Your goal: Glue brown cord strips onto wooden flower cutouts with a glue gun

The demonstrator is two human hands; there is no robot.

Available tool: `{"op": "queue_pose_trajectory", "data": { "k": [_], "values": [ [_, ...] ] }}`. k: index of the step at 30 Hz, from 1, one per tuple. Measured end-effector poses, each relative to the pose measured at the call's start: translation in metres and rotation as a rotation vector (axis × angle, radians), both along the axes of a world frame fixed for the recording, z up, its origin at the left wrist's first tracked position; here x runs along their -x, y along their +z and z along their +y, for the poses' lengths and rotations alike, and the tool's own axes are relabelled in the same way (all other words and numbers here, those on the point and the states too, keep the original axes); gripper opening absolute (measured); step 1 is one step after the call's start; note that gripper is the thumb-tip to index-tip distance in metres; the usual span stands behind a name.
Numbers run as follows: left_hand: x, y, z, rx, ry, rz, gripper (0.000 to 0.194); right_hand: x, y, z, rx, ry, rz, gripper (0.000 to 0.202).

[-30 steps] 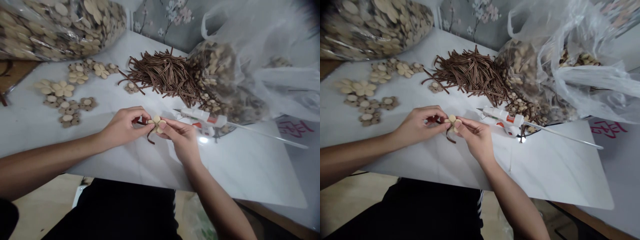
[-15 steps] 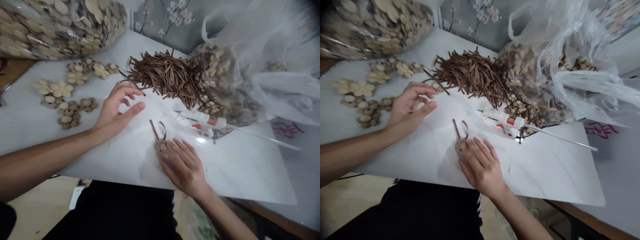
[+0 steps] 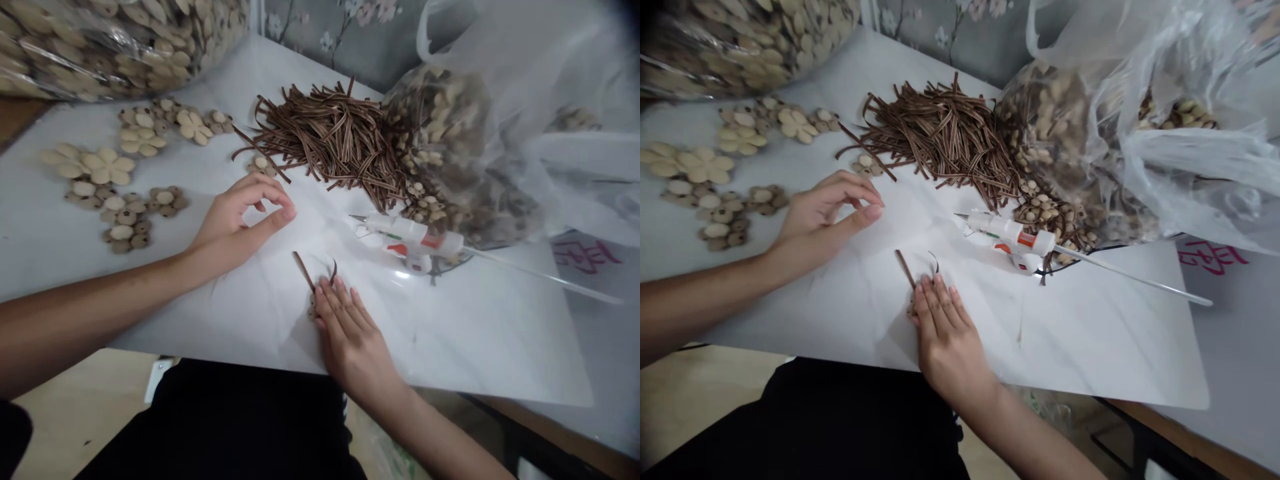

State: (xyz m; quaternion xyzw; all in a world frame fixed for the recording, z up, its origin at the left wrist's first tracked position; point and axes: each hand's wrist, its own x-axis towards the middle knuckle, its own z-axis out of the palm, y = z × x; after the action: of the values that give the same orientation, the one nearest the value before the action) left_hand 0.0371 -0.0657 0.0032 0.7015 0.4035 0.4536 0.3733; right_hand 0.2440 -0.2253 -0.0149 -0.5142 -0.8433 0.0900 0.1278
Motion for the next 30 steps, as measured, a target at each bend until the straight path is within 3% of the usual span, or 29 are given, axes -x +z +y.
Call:
{"op": "queue_pose_trajectory", "data": {
  "k": [4, 7, 9, 12, 14, 16, 20, 23, 27, 30],
  "values": [
    [0.000, -0.003, 0.002, 0.005, 0.019, 0.024, 0.015, -0.003, 0.006, 0.002, 0.070, -0.018, 0.004, 0.054],
    [0.001, -0.005, 0.003, -0.020, 0.016, 0.066, 0.016, -0.009, 0.015, 0.003, 0.168, -0.058, 0.217, 0.052],
    [0.000, -0.005, 0.004, -0.070, 0.002, 0.093, 0.018, -0.011, 0.020, 0.002, 0.229, -0.179, 0.516, 0.051],
    [-0.003, -0.003, 0.006, -0.104, -0.017, 0.142, 0.023, -0.008, 0.029, 0.004, 0.298, -0.416, 1.160, 0.045],
    [-0.007, 0.003, 0.006, -0.098, -0.048, 0.168, 0.024, -0.005, 0.037, 0.007, 0.446, -0.487, 1.510, 0.052],
    [-0.012, 0.014, 0.001, -0.132, -0.155, 0.185, 0.026, -0.003, 0.046, 0.009, 0.626, -0.520, 1.683, 0.060],
    [-0.024, 0.034, -0.019, -0.298, -0.536, 0.193, 0.035, -0.005, 0.064, 0.006, 0.784, -0.514, 1.818, 0.061],
    [-0.037, 0.040, -0.029, -0.369, -0.699, 0.200, 0.025, -0.010, 0.070, 0.001, 0.838, -0.477, 1.888, 0.059],
    [-0.054, 0.047, -0.028, -0.256, -0.766, 0.219, 0.017, -0.016, 0.069, 0.001, 0.864, -0.377, 1.897, 0.061],
    [-0.052, 0.057, -0.013, -0.126, -0.656, 0.282, 0.018, -0.019, 0.065, 0.007, 0.857, -0.297, 1.754, 0.063]
  ]
}}
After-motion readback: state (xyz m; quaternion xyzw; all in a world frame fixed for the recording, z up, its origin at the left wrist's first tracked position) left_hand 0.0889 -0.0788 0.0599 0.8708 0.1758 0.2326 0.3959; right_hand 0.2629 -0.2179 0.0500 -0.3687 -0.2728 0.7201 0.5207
